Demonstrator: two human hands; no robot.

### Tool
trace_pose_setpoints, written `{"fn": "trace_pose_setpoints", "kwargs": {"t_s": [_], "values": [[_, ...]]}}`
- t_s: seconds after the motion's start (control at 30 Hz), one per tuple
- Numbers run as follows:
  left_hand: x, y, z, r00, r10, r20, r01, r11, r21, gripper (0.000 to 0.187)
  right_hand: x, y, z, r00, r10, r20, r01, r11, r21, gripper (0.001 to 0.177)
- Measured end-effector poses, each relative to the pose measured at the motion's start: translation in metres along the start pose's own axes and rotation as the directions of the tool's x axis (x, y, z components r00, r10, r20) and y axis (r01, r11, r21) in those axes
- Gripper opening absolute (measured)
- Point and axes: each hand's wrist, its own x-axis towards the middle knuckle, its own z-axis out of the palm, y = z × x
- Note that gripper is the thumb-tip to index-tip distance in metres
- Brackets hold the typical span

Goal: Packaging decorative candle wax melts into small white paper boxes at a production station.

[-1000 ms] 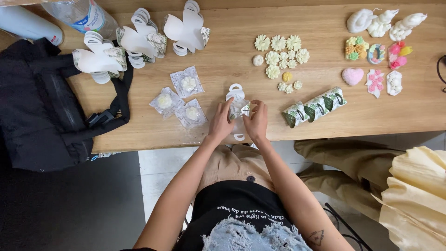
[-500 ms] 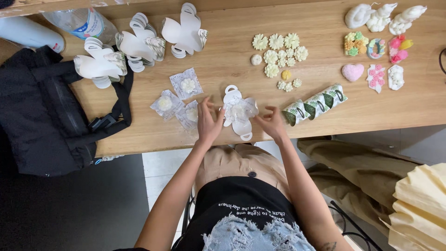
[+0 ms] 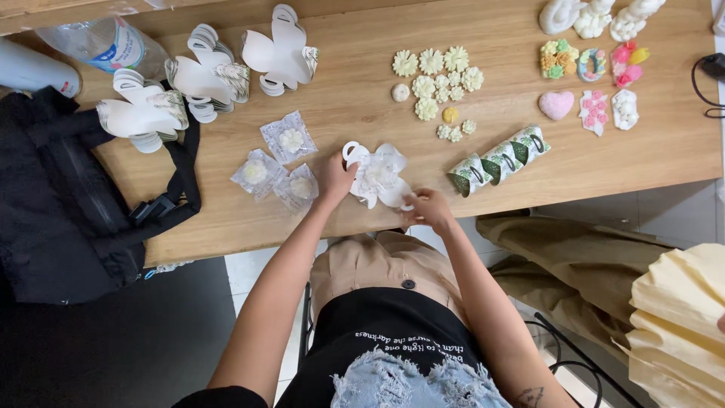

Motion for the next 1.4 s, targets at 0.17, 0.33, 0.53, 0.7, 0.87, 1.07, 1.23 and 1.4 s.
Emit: {"fn": "trace_pose_setpoints", "kwargs": {"t_s": [0.17,0.33,0.53,0.7,0.87,1.07,1.23,1.4], "values": [[-0.035,0.002,0.006,0.973,-0.113,-0.201,0.064,0.97,-0.234,0.028,-0.011,-0.008,0.017,0.921,-0.145,-0.361,0.259,0.92,0.293,0.059],[-0.048,-0.011,0.032,0.961,-0.085,-0.265,0.026,0.975,-0.219,0.026,0.003,-0.011,0.048,0.876,-0.056,-0.48,0.257,0.895,0.364,0.069],[-0.057,0.022,0.018,0.953,-0.1,-0.287,0.027,0.969,-0.246,0.035,0.022,-0.011,0.051,0.734,-0.118,-0.669,0.272,0.954,0.13,0.054],[-0.054,0.013,0.033,0.935,-0.212,-0.283,0.174,0.973,-0.153,0.033,0.039,0.012,0.05,0.655,-0.291,-0.697,0.398,0.917,-0.008,0.045],[-0.054,0.022,0.023,0.947,0.163,-0.277,-0.19,0.979,-0.074,0.06,0.022,0.0,0.057,0.355,-0.746,-0.563,0.502,0.66,-0.559,0.036],[-0.065,0.068,-0.017,0.974,0.224,0.038,-0.217,0.967,-0.13,0.069,-0.025,-0.033,0.064,0.53,-0.768,-0.359,0.636,0.641,-0.43,0.046],[-0.058,0.044,-0.002,0.95,0.299,0.09,-0.283,0.947,-0.154,0.079,-0.051,-0.039,0.061,0.534,-0.831,-0.155,0.711,0.54,-0.45,0.05],[-0.051,0.046,0.005,0.911,0.412,0.019,-0.399,0.893,-0.207,0.077,-0.045,-0.031,0.059,0.498,-0.859,-0.115,0.747,0.493,-0.447,0.042]]}}
